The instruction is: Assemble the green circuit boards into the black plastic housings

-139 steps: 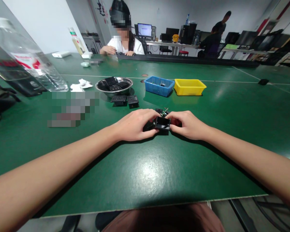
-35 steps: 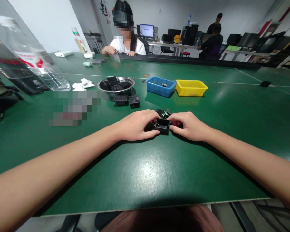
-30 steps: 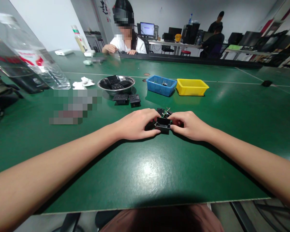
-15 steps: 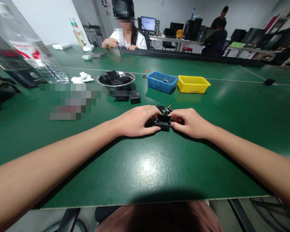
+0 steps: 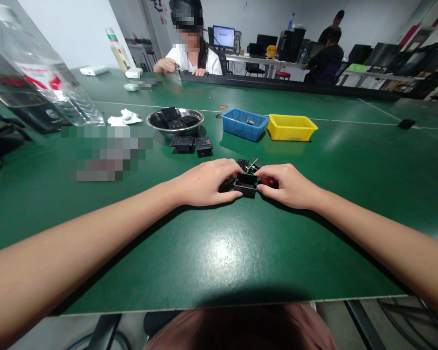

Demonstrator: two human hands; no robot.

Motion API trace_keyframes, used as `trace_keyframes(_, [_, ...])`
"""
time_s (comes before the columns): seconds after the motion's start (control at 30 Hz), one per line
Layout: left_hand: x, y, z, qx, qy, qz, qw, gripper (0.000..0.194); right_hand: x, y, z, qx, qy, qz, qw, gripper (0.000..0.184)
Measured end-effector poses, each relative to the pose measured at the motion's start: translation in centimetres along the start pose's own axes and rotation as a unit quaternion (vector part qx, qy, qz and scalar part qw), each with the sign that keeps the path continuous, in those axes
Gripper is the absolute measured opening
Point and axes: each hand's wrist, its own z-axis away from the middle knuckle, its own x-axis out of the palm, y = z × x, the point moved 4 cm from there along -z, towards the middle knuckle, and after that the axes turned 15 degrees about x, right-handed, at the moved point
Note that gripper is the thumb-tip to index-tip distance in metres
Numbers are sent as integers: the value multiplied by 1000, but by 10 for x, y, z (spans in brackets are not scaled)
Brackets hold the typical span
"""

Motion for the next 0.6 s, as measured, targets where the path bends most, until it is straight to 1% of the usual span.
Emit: trace_keyframes(0.6, [0, 0, 1, -2, 2, 2, 1000, 30, 0, 0, 0, -5, 3, 5, 1000, 12])
